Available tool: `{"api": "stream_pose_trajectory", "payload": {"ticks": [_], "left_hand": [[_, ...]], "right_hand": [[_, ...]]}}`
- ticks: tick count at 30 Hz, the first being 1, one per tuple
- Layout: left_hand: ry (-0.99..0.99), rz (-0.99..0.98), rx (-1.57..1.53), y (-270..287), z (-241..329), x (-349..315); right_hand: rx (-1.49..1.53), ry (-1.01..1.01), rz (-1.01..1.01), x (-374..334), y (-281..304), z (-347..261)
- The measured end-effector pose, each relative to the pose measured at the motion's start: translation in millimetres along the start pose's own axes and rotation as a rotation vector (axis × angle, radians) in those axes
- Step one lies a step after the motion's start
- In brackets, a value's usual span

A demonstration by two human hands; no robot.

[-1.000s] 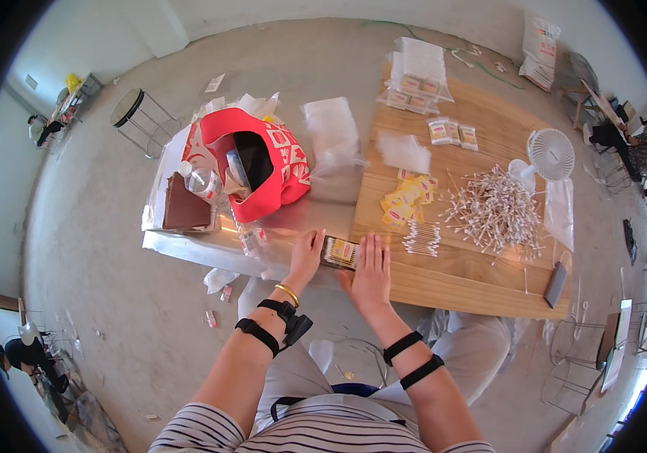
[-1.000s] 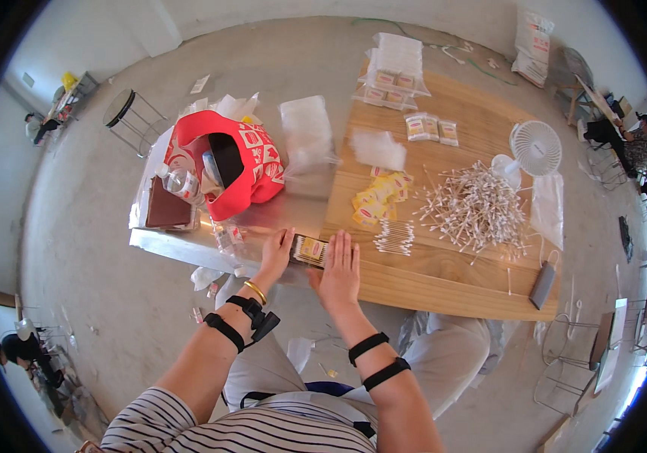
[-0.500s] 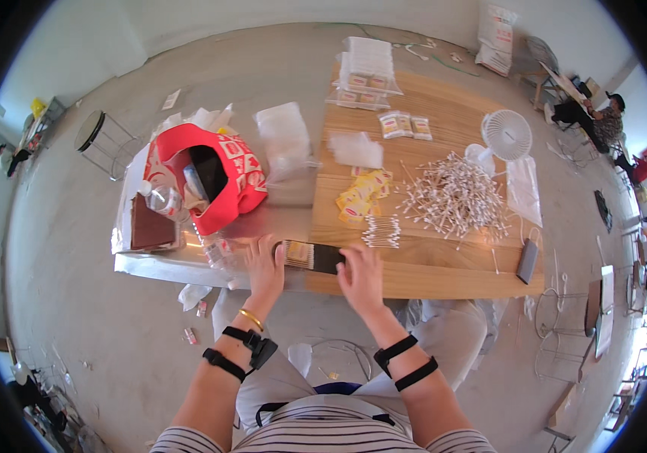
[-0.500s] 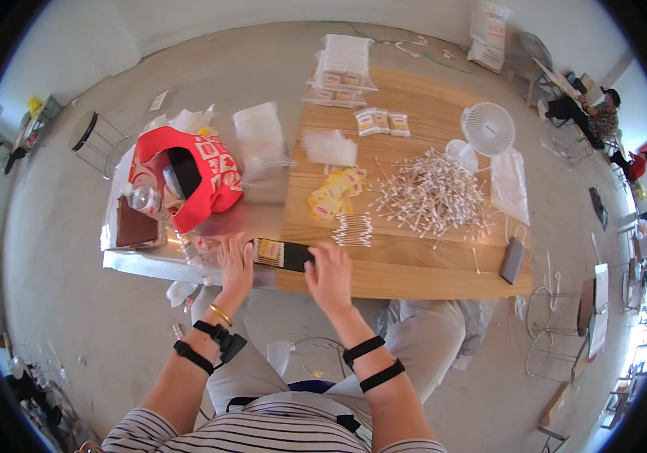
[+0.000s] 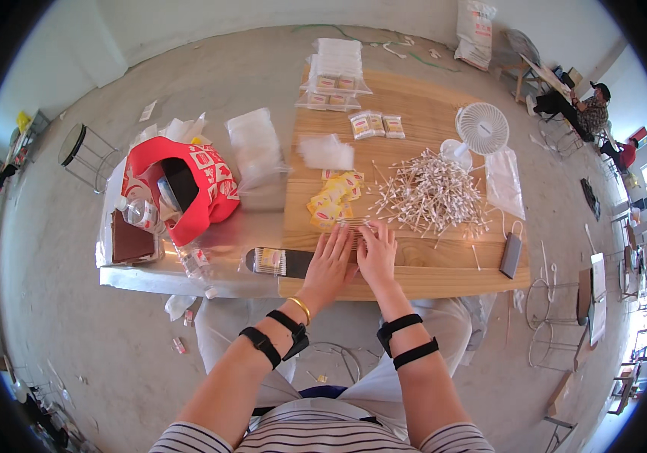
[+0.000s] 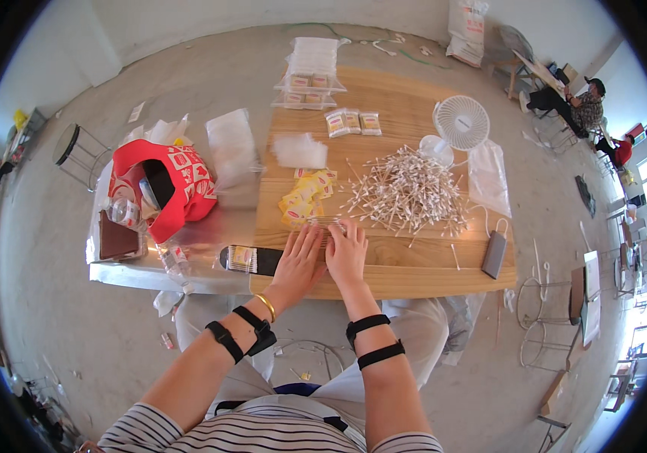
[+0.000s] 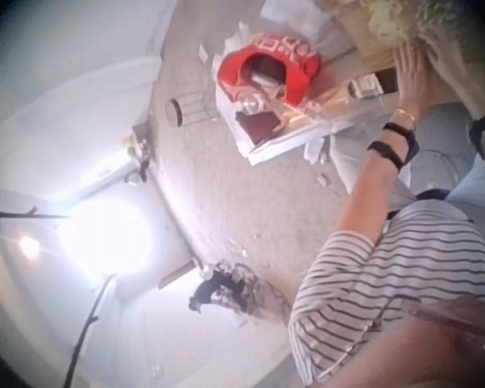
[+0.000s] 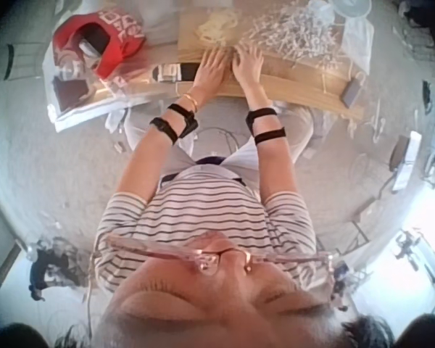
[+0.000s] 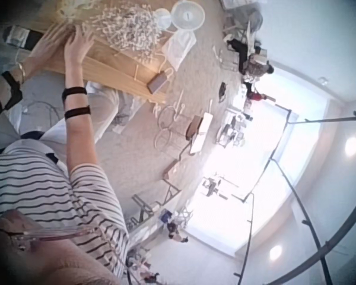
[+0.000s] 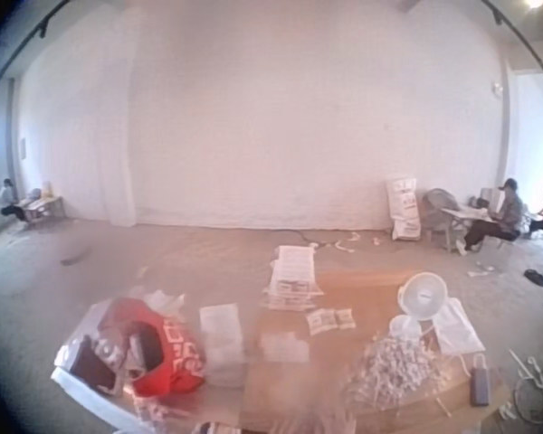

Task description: Sorting and aligning cotton swabs on a table in a workshop.

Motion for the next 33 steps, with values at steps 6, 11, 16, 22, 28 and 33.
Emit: {"api": "stream_pose_trajectory", "payload": {"ticks": [6,11,16,22,28,33], "left_hand": [[-0.038,-0.065,0.014,-11,1,7],[-0.069,-0.101,0.134,-10,2,-12],[-0.073,-0.123,0.097,2,3,-34],[-0.057,-0.131,0.091,2,4,-48],[-0.008,-0.159,0.117,8,8,-47],[-0.050,-0.134,0.059,11,9,-37]], "right_hand": [[0.070,-0.040,-0.005,0,1,1],[0.068,-0.001,0.025,-14,6,-8],[0.157,-0.032,-0.057,-32,9,-15],[0.173,-0.090,0.027,-47,24,0],[0.027,0.079,-0.119,-68,26,-5],[0.096,0.022,-0.114,-65,28,-4]]}}
Point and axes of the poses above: each hand's wrist, its own x-axis towards the middle knuckle, its own y-axis out of the back of the hand, z = x × y, the point moved 2 cm from there along x, towards the middle knuckle, and after that the axes turned 8 degrees about y, right-handed, at the moved point
